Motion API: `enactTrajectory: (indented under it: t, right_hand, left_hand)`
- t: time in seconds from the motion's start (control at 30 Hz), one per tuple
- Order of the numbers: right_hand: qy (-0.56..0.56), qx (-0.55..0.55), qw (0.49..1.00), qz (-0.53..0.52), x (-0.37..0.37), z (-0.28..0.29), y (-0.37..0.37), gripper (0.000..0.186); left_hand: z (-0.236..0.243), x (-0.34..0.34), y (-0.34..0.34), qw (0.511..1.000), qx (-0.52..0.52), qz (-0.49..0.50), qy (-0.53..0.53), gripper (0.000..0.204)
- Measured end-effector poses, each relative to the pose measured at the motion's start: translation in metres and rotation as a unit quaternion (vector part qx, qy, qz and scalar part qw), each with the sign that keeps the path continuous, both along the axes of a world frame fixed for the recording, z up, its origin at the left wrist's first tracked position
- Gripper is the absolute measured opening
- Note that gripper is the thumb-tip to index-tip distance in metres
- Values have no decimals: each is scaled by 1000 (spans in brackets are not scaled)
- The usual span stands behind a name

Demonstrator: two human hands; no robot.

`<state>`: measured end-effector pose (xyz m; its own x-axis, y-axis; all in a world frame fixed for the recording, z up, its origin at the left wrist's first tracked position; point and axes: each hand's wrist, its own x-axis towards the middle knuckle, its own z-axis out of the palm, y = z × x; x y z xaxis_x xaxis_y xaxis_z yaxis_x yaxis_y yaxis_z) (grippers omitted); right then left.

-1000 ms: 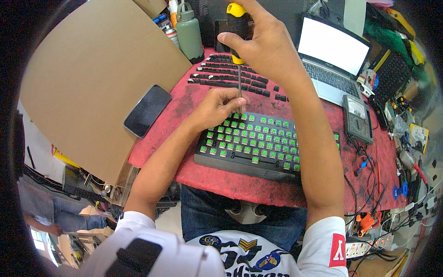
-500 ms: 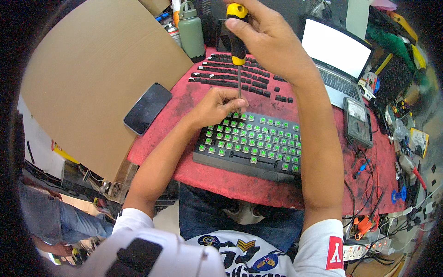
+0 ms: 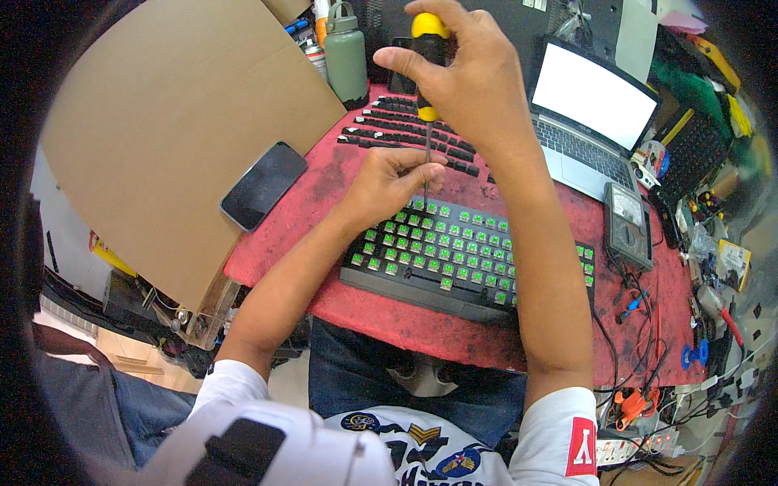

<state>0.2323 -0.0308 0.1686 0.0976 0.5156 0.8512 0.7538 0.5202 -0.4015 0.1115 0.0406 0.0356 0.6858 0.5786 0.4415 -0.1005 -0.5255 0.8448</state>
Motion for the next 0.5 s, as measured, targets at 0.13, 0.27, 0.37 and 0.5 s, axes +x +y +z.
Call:
enactTrajectory:
  t: [0.13,0.27,0.37,0.5]
  right_hand:
    - [149,-88,964,203,3,7,-2,33]
    - [16,-45,997,67,0,1,-6,38]
    - [149,-122,954,230,0,10,-7,31]
    - [62,-129,985,98,-2,10,-8,40]
  left_hand:
    - [0,0,4,1000,6,-21,-16,24]
    - [5,-1,2,999,24,-10,19,23]
    - [-1,3,5,1000,-10,-28,-11,22]
    - [-1,-1,3,999,6,-34,2,22]
